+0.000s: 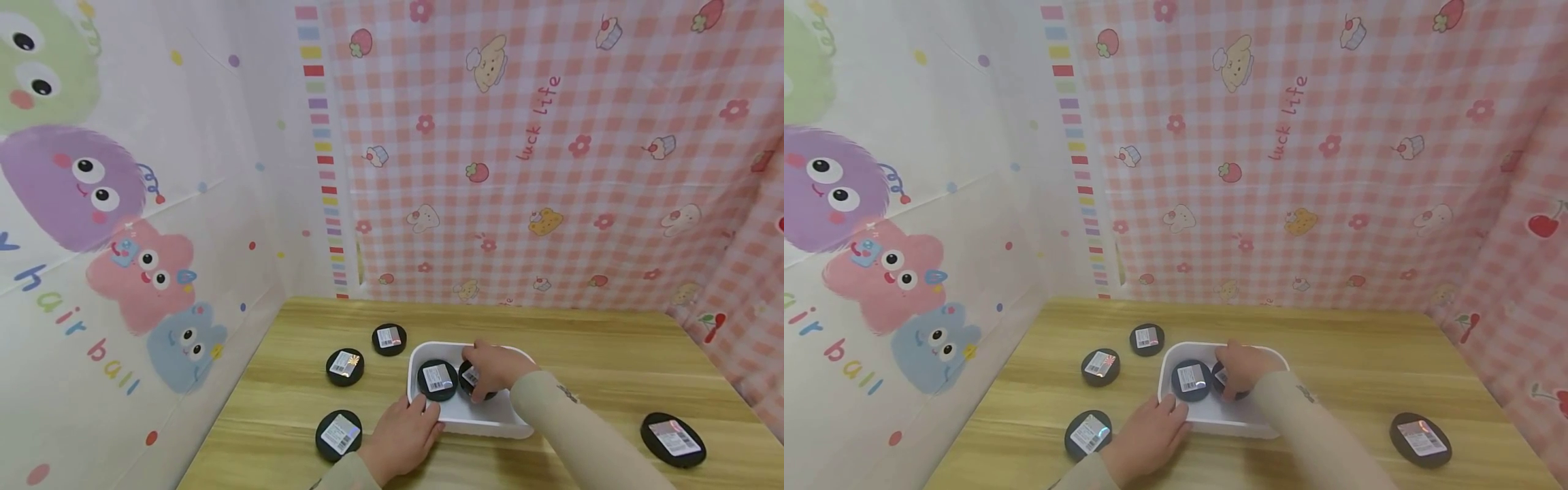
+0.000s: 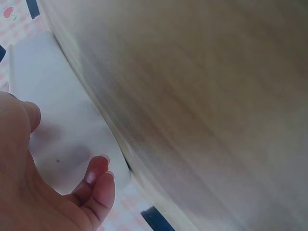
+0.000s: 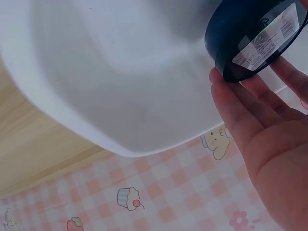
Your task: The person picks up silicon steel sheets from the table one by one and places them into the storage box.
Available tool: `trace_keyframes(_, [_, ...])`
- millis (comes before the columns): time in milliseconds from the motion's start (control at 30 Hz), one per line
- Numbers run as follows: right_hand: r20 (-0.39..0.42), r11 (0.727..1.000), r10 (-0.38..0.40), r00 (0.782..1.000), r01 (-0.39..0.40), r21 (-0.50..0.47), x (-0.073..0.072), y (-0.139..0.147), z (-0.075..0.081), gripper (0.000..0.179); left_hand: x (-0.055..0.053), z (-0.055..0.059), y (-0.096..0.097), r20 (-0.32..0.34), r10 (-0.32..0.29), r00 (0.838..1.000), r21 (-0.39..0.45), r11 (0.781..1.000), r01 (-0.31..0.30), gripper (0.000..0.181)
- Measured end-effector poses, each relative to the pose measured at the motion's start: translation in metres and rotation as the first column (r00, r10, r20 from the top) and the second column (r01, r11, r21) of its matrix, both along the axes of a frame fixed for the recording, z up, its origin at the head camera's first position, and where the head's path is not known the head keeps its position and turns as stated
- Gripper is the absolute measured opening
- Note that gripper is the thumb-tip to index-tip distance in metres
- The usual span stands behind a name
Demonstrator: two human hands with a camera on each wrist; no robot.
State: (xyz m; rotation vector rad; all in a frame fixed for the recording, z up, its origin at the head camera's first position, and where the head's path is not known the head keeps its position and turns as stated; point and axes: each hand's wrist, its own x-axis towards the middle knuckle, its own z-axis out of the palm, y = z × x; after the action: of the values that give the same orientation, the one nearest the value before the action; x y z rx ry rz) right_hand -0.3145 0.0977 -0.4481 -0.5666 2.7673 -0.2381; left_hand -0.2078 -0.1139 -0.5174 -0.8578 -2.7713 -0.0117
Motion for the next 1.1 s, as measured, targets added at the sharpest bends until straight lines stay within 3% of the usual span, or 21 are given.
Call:
trace_keyframes(633, [-0.050, 0.995, 0.056, 0.997, -0.052, 0.086, 0.005, -0.002, -0.001, 0.056, 0.000, -0.005, 0.000, -0.048, -0.006, 0.999, 0.011, 1.000, 0.006, 0.024])
trace_keyframes(800, [-0.055, 0.996, 0.072, 0.996, -0.069, 0.054, 0.005, 0.000, -0.005, 0.059, 0.000, -0.008, 0.000, -0.090, -0.018, 0.996, 0.011, 1.000, 0.019, 0.023])
trace_keyframes(1100, [-0.055, 0.996, 0.090, 0.994, -0.089, 0.021, -0.003, 0.003, -0.017, 0.061, -0.001, -0.005, -0.001, -0.066, -0.009, 0.998, 0.021, 1.000, 0.011, 0.023])
